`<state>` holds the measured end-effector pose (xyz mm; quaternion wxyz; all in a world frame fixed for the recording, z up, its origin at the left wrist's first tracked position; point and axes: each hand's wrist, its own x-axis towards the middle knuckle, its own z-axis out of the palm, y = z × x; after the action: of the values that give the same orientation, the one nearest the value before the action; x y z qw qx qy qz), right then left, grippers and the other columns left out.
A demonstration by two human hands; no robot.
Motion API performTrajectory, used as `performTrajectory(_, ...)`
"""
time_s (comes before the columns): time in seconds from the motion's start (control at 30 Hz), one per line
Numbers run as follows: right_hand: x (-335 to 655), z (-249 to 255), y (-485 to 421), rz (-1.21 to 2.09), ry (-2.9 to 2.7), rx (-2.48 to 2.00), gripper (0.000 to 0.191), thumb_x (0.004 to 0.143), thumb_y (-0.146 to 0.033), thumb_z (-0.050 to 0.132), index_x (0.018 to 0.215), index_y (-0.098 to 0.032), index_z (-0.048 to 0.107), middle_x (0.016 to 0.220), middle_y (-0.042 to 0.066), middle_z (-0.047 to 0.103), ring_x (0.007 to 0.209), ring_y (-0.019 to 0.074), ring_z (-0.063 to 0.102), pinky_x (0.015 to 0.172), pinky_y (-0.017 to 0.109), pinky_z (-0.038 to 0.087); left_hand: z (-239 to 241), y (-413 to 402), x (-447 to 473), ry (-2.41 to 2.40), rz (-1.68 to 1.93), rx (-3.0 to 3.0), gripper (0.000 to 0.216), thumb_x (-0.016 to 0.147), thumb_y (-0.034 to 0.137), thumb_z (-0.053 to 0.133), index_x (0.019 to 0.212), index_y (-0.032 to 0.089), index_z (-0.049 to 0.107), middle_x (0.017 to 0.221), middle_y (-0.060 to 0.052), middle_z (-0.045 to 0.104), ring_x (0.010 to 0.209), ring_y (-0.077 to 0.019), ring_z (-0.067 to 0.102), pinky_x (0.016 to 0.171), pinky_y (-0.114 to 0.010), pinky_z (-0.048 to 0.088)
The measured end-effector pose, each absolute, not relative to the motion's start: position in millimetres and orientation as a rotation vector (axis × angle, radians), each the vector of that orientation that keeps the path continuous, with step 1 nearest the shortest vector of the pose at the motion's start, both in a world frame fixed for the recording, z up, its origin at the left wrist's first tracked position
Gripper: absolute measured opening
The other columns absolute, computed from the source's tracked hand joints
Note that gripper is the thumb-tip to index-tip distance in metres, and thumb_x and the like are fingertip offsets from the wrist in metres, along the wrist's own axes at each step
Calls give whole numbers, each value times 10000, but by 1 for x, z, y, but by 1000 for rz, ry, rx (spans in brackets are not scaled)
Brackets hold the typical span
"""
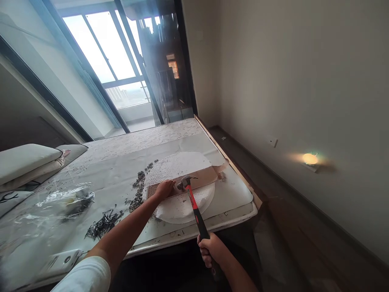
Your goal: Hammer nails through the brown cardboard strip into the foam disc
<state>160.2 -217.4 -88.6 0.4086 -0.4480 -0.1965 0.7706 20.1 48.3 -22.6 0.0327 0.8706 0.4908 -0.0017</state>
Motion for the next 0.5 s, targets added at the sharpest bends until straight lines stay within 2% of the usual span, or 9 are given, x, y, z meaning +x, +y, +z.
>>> performTrajectory(0.5, 163, -91, -218, 1953, -493, -1136, 180, 528, -248, 469, 689, -225, 391, 382, -129, 310, 284, 37, 228, 296, 187, 162, -23, 47, 22, 1521, -53, 2759, 449, 938, 368, 288, 845, 118, 648, 823, -117, 670, 788, -224, 638, 647, -279, 449)
